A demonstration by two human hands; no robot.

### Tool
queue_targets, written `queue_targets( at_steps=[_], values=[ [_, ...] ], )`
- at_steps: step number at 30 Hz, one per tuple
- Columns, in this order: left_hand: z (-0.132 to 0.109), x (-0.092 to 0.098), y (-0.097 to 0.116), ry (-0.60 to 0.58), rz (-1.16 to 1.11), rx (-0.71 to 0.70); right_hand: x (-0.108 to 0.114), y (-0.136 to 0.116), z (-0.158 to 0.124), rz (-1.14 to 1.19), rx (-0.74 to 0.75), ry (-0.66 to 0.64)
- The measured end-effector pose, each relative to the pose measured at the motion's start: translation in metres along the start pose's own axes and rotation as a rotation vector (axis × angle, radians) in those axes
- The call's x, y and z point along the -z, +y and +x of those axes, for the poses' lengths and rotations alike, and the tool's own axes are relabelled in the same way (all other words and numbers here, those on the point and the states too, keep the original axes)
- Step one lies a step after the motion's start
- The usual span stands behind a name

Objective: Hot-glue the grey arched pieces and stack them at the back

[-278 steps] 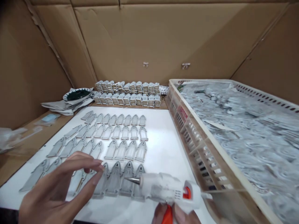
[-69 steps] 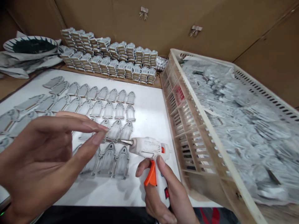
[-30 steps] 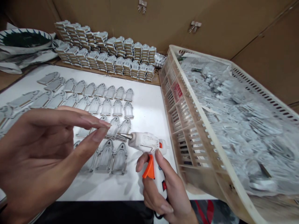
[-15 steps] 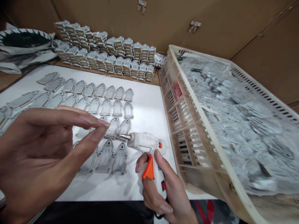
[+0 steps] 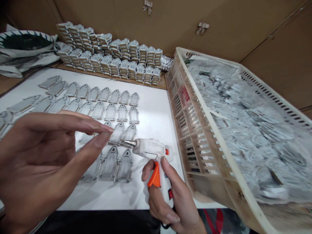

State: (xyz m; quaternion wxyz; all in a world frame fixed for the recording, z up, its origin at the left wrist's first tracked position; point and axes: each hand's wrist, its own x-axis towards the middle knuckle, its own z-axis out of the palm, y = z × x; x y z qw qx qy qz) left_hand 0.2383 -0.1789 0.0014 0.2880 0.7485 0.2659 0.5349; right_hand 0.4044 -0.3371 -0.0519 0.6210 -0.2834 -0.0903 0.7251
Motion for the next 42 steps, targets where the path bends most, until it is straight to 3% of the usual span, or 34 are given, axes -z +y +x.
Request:
queue_targets(
  at_steps=[42],
  values=[
    [-0.0012,-0.0011,-0.0017,0.018,-0.014,0.038,0.0034,0.0013,-0.0005,0.023,0.009,-0.019]
  ],
)
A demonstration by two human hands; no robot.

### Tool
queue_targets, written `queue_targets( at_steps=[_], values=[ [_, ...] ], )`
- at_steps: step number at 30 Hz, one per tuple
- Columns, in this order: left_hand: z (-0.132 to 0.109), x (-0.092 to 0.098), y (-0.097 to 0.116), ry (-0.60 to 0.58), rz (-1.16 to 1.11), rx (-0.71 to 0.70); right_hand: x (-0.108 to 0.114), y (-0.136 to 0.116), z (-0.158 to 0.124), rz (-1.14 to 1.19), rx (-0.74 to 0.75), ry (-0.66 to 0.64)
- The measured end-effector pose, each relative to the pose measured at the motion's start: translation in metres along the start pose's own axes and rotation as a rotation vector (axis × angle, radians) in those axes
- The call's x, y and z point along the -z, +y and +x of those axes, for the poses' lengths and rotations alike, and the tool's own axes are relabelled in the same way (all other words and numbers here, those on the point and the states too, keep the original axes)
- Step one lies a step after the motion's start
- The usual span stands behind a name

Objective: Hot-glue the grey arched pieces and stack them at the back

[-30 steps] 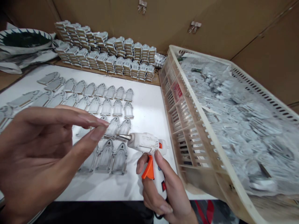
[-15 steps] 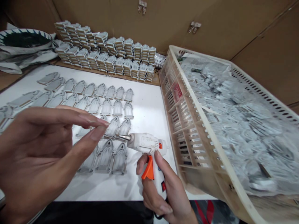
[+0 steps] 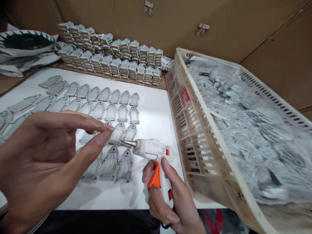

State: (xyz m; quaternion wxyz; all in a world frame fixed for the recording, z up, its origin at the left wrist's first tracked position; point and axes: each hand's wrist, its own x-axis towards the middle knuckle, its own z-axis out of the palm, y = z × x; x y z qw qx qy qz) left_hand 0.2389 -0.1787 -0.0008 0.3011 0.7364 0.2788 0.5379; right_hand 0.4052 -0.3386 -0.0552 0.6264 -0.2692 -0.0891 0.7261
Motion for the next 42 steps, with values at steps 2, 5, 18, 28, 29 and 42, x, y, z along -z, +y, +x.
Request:
queue_targets(
  at_steps=[2,5,18,28,29,42],
  values=[
    [0.0001,0.0001,-0.0012,-0.011,-0.007,-0.018,-0.0004,0.0002,0.0003,0.003,-0.005,-0.003],
    [0.0002,0.0004,-0.003,-0.017,-0.013,-0.038,-0.0011,-0.0002,0.0005,0.0,-0.01,0.001],
    [-0.0011,0.0007,-0.0023,-0.018,0.003,-0.017,-0.0011,0.0003,-0.0003,-0.026,-0.008,0.032],
    [-0.0019,-0.0001,-0.0043,-0.003,-0.015,-0.009,-0.0028,-0.001,0.0012,-0.02,-0.002,-0.001],
    [-0.0021,-0.0001,-0.0045,-0.001,-0.015,-0.013,-0.0029,-0.0009,0.0012,-0.02,0.0,-0.004],
    [-0.0019,-0.0015,-0.0017,-0.03,0.022,-0.014,-0.0037,-0.0012,0.0003,-0.022,-0.008,0.004]
  ],
)
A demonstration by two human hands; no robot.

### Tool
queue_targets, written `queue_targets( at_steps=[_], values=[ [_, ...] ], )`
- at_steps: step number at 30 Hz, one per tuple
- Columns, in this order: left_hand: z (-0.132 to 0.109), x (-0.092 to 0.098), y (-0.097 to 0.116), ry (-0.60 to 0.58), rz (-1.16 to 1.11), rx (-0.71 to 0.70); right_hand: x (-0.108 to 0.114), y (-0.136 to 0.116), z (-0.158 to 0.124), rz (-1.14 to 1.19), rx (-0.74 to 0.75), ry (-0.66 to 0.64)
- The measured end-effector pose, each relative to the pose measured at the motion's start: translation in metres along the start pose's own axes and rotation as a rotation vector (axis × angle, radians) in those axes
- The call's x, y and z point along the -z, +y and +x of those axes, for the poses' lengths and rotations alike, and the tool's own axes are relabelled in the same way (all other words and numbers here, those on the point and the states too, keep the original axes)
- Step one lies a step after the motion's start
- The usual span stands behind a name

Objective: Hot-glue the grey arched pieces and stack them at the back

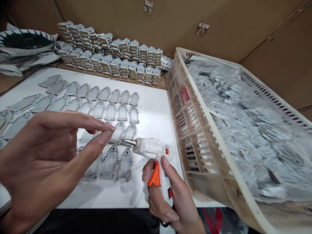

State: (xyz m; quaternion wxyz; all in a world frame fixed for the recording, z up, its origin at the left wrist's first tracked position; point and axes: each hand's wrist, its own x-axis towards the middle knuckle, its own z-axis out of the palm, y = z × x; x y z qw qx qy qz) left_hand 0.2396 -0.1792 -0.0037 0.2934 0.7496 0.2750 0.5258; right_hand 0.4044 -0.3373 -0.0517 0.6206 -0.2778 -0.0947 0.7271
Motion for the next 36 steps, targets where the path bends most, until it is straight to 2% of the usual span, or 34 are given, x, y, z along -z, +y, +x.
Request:
queue_targets(
  at_steps=[18,24,36],
  values=[
    [0.0014,0.0005,-0.0021,0.001,-0.01,-0.066,-0.0012,-0.0002,0.0009,-0.012,0.002,0.026],
    [0.0012,0.0007,-0.0004,0.0,0.015,-0.022,-0.0007,-0.0005,-0.0001,-0.008,-0.002,0.02],
    [-0.0021,0.0009,-0.0047,-0.003,-0.002,-0.037,0.0002,0.0015,0.0002,-0.002,0.016,-0.011]
  ],
)
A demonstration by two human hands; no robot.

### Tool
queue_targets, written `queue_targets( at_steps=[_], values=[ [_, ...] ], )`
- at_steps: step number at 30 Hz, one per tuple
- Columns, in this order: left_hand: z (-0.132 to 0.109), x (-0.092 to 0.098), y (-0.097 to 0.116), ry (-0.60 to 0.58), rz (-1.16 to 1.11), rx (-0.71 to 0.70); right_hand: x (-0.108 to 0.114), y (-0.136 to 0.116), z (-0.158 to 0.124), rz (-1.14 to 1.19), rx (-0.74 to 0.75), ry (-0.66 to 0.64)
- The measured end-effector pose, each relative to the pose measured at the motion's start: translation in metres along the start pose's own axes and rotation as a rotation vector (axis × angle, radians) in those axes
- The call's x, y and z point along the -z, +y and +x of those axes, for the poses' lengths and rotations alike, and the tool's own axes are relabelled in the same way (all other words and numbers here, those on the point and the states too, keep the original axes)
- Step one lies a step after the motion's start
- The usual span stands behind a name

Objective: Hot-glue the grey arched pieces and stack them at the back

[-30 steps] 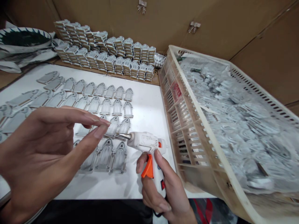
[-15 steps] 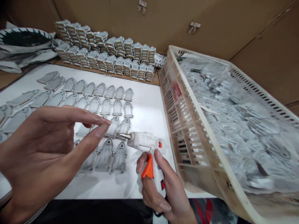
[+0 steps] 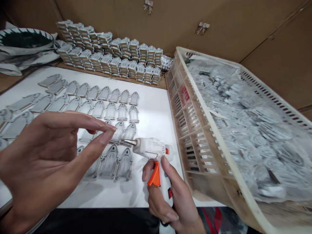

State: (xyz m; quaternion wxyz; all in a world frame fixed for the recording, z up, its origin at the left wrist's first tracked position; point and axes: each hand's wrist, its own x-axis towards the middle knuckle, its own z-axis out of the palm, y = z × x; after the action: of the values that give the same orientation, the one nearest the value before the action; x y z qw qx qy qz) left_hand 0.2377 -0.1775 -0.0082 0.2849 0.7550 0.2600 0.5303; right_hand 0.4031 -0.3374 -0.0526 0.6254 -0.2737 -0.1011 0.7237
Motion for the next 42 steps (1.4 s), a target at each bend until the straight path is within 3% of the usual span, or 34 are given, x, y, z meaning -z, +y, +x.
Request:
queue_targets(
  at_steps=[14,42],
  values=[
    [-0.0008,0.0004,0.004,-0.023,0.002,0.07,0.0015,-0.0009,0.0002,0.02,0.004,-0.025],
    [-0.0035,-0.0009,0.0001,-0.046,-0.007,0.058,0.0029,-0.0011,-0.0016,0.021,-0.005,-0.019]
  ],
)
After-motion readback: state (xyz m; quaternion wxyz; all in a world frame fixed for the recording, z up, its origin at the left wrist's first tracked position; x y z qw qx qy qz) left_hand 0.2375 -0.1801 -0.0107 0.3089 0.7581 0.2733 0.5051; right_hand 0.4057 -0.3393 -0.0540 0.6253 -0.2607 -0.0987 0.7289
